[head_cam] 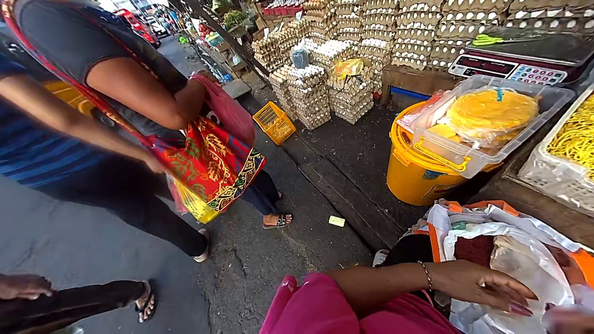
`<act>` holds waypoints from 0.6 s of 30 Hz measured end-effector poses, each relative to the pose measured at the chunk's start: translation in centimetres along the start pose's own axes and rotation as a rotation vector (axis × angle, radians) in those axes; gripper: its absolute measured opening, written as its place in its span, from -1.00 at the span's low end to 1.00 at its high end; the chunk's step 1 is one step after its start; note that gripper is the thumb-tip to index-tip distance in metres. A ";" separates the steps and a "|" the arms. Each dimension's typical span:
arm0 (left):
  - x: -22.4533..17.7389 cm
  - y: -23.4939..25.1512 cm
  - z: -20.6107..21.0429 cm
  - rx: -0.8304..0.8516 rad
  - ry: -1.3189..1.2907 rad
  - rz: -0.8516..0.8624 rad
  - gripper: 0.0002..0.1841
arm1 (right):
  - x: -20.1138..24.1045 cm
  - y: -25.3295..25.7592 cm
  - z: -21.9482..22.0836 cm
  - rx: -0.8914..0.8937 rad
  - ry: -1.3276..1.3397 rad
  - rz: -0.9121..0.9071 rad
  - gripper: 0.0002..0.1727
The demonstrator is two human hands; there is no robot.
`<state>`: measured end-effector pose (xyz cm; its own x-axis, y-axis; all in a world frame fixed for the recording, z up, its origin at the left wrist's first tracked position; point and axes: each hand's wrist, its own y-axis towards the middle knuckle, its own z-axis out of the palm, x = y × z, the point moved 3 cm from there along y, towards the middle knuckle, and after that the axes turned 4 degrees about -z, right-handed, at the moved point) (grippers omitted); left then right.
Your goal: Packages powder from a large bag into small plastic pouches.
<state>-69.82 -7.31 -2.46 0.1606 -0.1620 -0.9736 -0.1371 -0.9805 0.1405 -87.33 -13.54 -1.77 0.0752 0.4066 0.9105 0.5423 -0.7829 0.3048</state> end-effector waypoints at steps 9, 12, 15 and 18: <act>1.1 -0.5 0.8 0.028 -0.134 -0.094 -0.80 | -0.7 -0.3 -0.9 -0.073 0.084 -0.135 -0.85; 0.6 -0.5 1.1 -0.003 -0.164 -0.122 -0.74 | 1.7 -0.4 0.0 -0.087 0.056 -0.071 -0.84; 0.4 -0.4 1.3 -0.018 -0.191 -0.098 -0.76 | 5.2 -0.2 1.5 -0.167 0.017 -0.016 -0.82; 0.8 -0.3 1.1 0.000 -0.165 -0.081 -0.81 | 0.6 -0.2 -0.3 -0.111 0.100 -0.164 -0.85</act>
<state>-70.72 -7.07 -3.51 0.0089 -0.0619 -0.9980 -0.1302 -0.9897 0.0602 -87.62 -13.28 -1.17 -0.0922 0.4883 0.8678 0.4442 -0.7598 0.4748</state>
